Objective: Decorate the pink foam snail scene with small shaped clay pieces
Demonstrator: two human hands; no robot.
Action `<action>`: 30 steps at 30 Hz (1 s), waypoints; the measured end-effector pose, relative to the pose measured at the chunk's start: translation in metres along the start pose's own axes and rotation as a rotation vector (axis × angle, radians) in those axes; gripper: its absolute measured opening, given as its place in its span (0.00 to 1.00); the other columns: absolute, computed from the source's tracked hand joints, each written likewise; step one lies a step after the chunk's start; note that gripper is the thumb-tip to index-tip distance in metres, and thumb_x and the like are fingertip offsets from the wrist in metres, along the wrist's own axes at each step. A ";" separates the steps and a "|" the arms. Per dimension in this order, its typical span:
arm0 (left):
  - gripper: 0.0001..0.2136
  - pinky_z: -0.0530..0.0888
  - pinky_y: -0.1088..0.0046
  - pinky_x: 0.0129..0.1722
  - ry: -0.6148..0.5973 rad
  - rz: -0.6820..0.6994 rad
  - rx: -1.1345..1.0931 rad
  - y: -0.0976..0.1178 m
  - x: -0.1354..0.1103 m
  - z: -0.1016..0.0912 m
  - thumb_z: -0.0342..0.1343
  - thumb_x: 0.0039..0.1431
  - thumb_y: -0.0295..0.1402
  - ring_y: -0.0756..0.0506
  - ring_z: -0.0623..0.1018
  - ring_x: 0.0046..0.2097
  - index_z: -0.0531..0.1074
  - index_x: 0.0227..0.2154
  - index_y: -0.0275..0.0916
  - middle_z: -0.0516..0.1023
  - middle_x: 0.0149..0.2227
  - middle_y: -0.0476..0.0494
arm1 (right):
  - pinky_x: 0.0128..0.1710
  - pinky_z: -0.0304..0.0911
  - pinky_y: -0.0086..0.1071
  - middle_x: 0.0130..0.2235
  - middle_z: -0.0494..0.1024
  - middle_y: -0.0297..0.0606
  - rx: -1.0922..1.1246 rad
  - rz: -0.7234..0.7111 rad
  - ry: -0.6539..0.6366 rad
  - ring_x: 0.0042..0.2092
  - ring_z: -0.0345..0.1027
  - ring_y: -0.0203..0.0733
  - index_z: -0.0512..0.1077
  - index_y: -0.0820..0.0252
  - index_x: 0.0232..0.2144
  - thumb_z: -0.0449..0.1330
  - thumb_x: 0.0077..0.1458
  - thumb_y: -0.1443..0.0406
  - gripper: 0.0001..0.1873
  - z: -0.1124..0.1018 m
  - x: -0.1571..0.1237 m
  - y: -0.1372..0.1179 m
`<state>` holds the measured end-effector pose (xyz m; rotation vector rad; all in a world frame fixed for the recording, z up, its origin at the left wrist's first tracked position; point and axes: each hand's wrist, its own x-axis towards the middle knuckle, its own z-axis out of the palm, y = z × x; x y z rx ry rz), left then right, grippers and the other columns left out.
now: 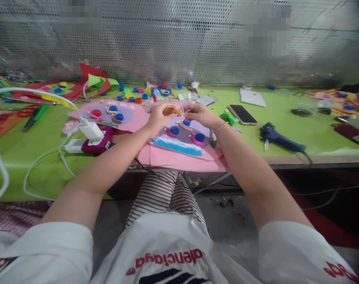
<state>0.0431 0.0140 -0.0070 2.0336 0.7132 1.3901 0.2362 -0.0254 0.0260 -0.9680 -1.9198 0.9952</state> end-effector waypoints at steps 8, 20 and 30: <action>0.06 0.71 0.74 0.33 0.017 -0.047 0.099 -0.002 0.000 0.000 0.58 0.46 0.27 0.48 0.75 0.34 0.71 0.30 0.37 0.76 0.31 0.47 | 0.27 0.62 0.26 0.27 0.70 0.33 -0.068 0.006 -0.021 0.26 0.62 0.29 0.71 0.65 0.32 0.62 0.47 0.61 0.12 0.002 0.001 0.001; 0.11 0.63 0.74 0.26 0.017 -0.079 0.271 0.017 -0.004 0.002 0.62 0.45 0.35 0.49 0.70 0.27 0.65 0.22 0.38 0.69 0.22 0.51 | 0.24 0.58 0.26 0.22 0.69 0.30 -0.104 -0.031 -0.015 0.24 0.60 0.31 0.69 0.61 0.28 0.62 0.48 0.56 0.14 0.009 0.002 0.007; 0.06 0.67 0.75 0.25 -0.023 -0.154 0.089 0.014 -0.004 0.006 0.60 0.47 0.31 0.50 0.71 0.27 0.68 0.26 0.37 0.70 0.24 0.50 | 0.23 0.56 0.25 0.19 0.65 0.30 -0.127 -0.058 0.050 0.22 0.59 0.29 0.67 0.63 0.24 0.58 0.52 0.54 0.17 0.006 0.006 0.005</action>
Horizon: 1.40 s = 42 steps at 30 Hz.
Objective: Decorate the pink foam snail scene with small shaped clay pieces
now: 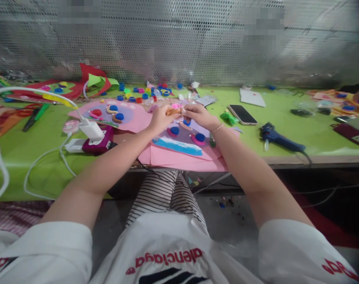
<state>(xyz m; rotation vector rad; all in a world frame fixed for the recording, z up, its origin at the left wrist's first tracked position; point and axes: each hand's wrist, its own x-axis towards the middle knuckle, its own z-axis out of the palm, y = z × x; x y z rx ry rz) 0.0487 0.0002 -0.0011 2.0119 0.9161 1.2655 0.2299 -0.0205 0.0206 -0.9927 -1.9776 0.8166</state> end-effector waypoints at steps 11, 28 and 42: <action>0.03 0.69 0.76 0.23 0.004 -0.061 -0.168 -0.002 0.004 0.002 0.58 0.51 0.29 0.51 0.72 0.23 0.69 0.27 0.37 0.73 0.24 0.50 | 0.22 0.53 0.25 0.17 0.65 0.30 -0.184 0.017 0.198 0.20 0.57 0.29 0.68 0.63 0.21 0.56 0.51 0.65 0.09 -0.006 0.000 -0.004; 0.06 0.69 0.78 0.24 0.037 -0.005 -0.136 -0.012 0.004 0.000 0.59 0.49 0.32 0.52 0.72 0.25 0.70 0.28 0.36 0.72 0.25 0.49 | 0.21 0.57 0.23 0.19 0.67 0.30 -0.059 0.067 0.078 0.20 0.60 0.28 0.71 0.65 0.27 0.58 0.49 0.66 0.06 -0.002 -0.001 -0.003; 0.03 0.68 0.76 0.30 0.024 0.088 0.120 -0.002 0.000 -0.002 0.58 0.47 0.27 0.49 0.74 0.31 0.71 0.27 0.35 0.74 0.25 0.49 | 0.24 0.52 0.26 0.22 0.65 0.31 -0.306 -0.108 0.037 0.24 0.56 0.30 0.67 0.63 0.24 0.56 0.52 0.63 0.10 -0.001 0.000 0.003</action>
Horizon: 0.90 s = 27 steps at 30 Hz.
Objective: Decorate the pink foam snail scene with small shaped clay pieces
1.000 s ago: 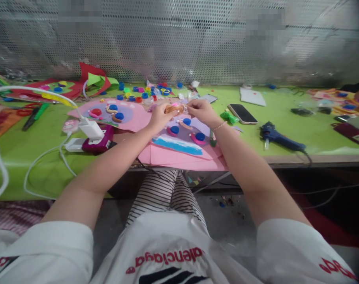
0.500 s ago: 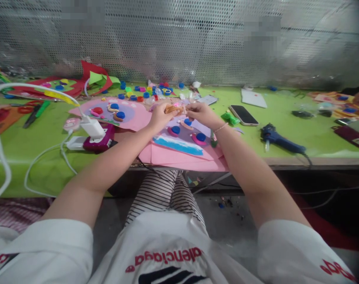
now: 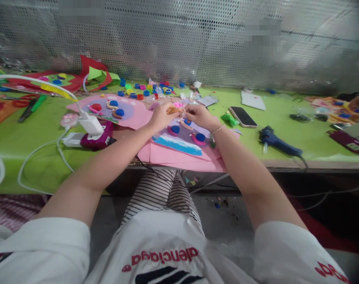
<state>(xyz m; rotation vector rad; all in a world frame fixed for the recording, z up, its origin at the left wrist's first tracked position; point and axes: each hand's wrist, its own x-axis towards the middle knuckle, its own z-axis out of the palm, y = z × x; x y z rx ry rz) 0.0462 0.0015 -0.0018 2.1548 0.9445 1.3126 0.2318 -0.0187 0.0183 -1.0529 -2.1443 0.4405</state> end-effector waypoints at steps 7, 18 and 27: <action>0.06 0.68 0.75 0.29 0.018 0.021 -0.102 0.001 0.003 0.004 0.59 0.49 0.30 0.49 0.73 0.31 0.70 0.30 0.36 0.74 0.27 0.48 | 0.22 0.54 0.25 0.19 0.66 0.30 0.090 0.016 0.083 0.22 0.58 0.30 0.68 0.62 0.24 0.59 0.51 0.57 0.14 -0.011 -0.001 0.004; 0.03 0.69 0.75 0.30 -0.037 0.044 -0.068 0.001 -0.003 0.002 0.58 0.49 0.28 0.49 0.73 0.31 0.69 0.28 0.36 0.73 0.26 0.49 | 0.22 0.54 0.25 0.18 0.64 0.29 0.075 0.055 -0.086 0.22 0.57 0.30 0.67 0.63 0.22 0.58 0.52 0.61 0.12 -0.007 -0.003 -0.004; 0.04 0.71 0.74 0.33 -0.028 0.018 -0.079 0.001 -0.003 0.003 0.57 0.49 0.28 0.48 0.75 0.34 0.69 0.29 0.37 0.75 0.28 0.48 | 0.23 0.49 0.26 0.19 0.59 0.29 -0.088 0.033 -0.056 0.23 0.51 0.30 0.65 0.62 0.21 0.56 0.52 0.63 0.11 -0.006 -0.002 -0.014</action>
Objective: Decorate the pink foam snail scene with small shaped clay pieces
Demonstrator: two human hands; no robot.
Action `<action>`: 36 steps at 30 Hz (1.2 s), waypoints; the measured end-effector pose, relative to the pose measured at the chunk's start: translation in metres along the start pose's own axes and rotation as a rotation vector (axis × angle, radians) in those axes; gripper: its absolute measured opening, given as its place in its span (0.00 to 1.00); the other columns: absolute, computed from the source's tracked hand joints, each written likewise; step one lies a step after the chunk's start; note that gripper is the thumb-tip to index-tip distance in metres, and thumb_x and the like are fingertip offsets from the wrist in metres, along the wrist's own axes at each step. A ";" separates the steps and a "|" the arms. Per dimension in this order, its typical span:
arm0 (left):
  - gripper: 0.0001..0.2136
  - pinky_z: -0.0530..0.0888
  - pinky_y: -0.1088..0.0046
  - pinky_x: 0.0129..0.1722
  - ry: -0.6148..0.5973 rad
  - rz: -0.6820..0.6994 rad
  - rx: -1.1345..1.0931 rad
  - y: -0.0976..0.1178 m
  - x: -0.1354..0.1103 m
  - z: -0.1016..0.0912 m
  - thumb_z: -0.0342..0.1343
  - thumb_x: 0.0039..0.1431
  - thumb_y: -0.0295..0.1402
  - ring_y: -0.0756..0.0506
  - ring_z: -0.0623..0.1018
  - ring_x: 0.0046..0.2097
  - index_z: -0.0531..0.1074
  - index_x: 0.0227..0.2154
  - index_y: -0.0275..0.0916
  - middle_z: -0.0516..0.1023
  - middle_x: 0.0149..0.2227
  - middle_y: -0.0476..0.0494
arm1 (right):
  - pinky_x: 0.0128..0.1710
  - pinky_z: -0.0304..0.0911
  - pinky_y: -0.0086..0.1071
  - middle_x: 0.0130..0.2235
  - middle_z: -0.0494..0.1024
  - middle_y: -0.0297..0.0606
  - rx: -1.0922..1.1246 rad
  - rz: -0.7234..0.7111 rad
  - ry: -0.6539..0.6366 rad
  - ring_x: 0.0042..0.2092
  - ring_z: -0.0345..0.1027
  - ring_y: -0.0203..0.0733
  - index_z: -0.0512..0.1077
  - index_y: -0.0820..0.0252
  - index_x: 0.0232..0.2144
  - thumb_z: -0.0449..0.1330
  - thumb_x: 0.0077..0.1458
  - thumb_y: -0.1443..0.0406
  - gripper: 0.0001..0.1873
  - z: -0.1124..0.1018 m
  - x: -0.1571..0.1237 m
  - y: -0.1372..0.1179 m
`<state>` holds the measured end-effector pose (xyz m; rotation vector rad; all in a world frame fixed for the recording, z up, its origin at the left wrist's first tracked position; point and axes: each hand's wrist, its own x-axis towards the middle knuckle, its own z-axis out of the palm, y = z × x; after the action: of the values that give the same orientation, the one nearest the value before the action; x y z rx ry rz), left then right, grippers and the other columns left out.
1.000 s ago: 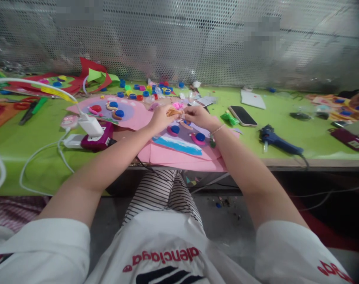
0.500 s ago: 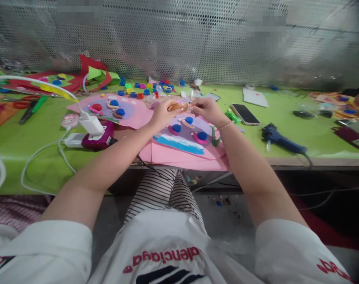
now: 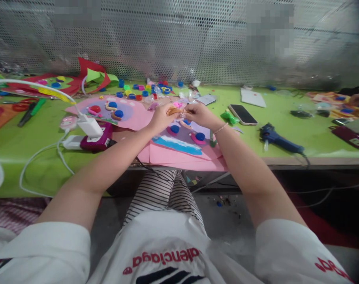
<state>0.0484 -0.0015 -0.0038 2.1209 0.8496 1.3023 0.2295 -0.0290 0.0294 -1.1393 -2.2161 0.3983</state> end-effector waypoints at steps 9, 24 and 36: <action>0.04 0.69 0.75 0.30 0.023 -0.015 0.022 0.008 0.001 -0.003 0.58 0.51 0.30 0.48 0.75 0.33 0.68 0.29 0.37 0.75 0.29 0.48 | 0.25 0.50 0.28 0.20 0.63 0.31 -0.032 -0.040 0.131 0.24 0.54 0.31 0.67 0.62 0.22 0.56 0.50 0.65 0.08 -0.007 -0.001 0.000; 0.05 0.70 0.78 0.22 0.076 -0.072 -0.122 -0.005 0.004 0.001 0.57 0.52 0.31 0.53 0.72 0.24 0.66 0.29 0.39 0.70 0.28 0.51 | 0.22 0.57 0.25 0.22 0.67 0.28 0.228 0.053 0.267 0.21 0.61 0.29 0.69 0.60 0.33 0.60 0.47 0.67 0.07 -0.004 0.002 0.011; 0.05 0.71 0.79 0.22 0.125 -0.085 -0.182 -0.008 0.004 0.001 0.57 0.51 0.30 0.53 0.73 0.25 0.66 0.29 0.38 0.71 0.29 0.49 | 0.25 0.62 0.26 0.27 0.71 0.34 0.302 0.054 0.214 0.24 0.62 0.29 0.74 0.63 0.34 0.59 0.50 0.64 0.10 0.002 0.002 0.003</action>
<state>0.0484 0.0068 -0.0073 1.8600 0.8293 1.4225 0.2290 -0.0257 0.0275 -1.0273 -1.8699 0.5835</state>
